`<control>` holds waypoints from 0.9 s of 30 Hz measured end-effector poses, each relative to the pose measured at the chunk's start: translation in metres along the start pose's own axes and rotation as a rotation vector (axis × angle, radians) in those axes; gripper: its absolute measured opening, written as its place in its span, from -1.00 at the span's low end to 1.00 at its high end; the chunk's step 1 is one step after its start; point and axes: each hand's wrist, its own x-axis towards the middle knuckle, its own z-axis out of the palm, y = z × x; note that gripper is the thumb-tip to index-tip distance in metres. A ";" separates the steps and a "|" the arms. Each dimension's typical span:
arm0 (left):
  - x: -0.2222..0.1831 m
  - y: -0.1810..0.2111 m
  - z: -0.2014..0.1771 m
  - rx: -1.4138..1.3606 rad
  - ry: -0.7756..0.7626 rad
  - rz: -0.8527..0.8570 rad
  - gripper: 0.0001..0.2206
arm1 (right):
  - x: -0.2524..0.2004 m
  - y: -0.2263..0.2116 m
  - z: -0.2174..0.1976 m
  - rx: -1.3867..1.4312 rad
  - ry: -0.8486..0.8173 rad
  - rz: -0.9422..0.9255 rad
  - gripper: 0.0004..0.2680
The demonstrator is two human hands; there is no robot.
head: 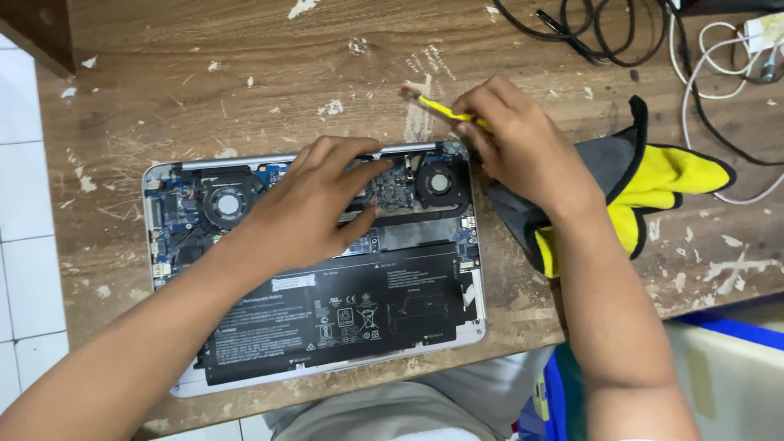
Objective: Disassembling a laptop by removing internal screws and components using a screwdriver and a cloth.
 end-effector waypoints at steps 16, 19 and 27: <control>0.008 0.020 -0.048 0.282 -0.656 -0.528 0.33 | -0.033 0.015 -0.035 -0.255 -0.484 0.251 -0.85; 0.003 0.013 -0.043 0.295 -0.593 -0.425 0.32 | -0.032 0.021 -0.040 -0.178 -0.447 0.190 -0.90; 0.002 0.017 -0.046 0.231 -0.581 -0.400 0.28 | -0.054 0.077 -0.065 -0.189 0.238 0.222 -0.90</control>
